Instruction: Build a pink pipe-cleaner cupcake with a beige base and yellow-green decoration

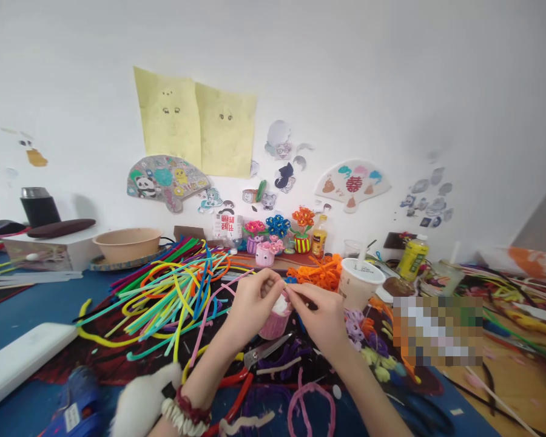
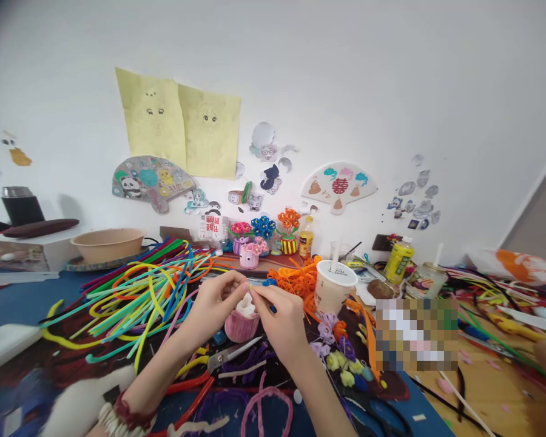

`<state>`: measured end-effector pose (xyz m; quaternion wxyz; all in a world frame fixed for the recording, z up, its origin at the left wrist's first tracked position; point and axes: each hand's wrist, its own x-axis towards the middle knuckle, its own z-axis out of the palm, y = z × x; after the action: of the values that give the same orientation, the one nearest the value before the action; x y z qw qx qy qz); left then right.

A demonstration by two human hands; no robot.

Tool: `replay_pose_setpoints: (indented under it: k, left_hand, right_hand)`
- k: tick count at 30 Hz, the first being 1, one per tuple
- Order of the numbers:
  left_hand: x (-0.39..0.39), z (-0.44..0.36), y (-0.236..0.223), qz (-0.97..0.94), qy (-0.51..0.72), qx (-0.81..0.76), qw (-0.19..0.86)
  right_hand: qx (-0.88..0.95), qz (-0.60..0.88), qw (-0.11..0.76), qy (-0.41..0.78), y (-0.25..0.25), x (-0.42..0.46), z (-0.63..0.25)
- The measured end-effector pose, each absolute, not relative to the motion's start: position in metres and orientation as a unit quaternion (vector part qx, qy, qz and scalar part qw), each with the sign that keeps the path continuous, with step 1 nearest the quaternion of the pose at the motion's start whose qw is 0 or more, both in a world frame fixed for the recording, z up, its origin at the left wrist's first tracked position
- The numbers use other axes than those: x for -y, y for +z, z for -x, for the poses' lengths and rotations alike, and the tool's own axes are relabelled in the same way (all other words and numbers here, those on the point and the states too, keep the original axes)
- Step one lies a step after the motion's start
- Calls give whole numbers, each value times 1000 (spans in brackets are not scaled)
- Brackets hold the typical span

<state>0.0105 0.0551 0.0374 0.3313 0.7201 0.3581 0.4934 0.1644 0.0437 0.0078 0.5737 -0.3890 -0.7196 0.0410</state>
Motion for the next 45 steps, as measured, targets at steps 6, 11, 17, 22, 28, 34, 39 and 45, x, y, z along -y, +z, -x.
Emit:
replay_pose_setpoints:
  k: [6,11,17,22,28,34,39,45]
  left_hand:
    - [-55,-28,23,-647,559,-367,367]
    - [-60,-15,30,-689,505,-360,375]
    - [-64,3,40,-760,410,-342,371]
    - [-63,4,37,-773,384,-335,377]
    - [-59,-5,36,-735,476,-349,335]
    - [-53,-23,24,-667,557,-357,343]
    - [-54,-27,22,-657,561,-358,356]
    - [-62,-5,34,-744,458,-352,337]
  right_hand:
    - [709,391,587,18,5,-43,-160]
    - [726,390,567,-3,2,-48,-168]
    - [767,366,527,-26,-1,-52,-176]
    - [783,349,514,-28,1,-52,-176]
    - [747,365,556,-6,4,-49,-172]
    - [697,382,607,19,-4,-47,-157]
    - [689,389,611,29,-3,-48,-158]
    - [754,365,546,-14,3,-50,-175]
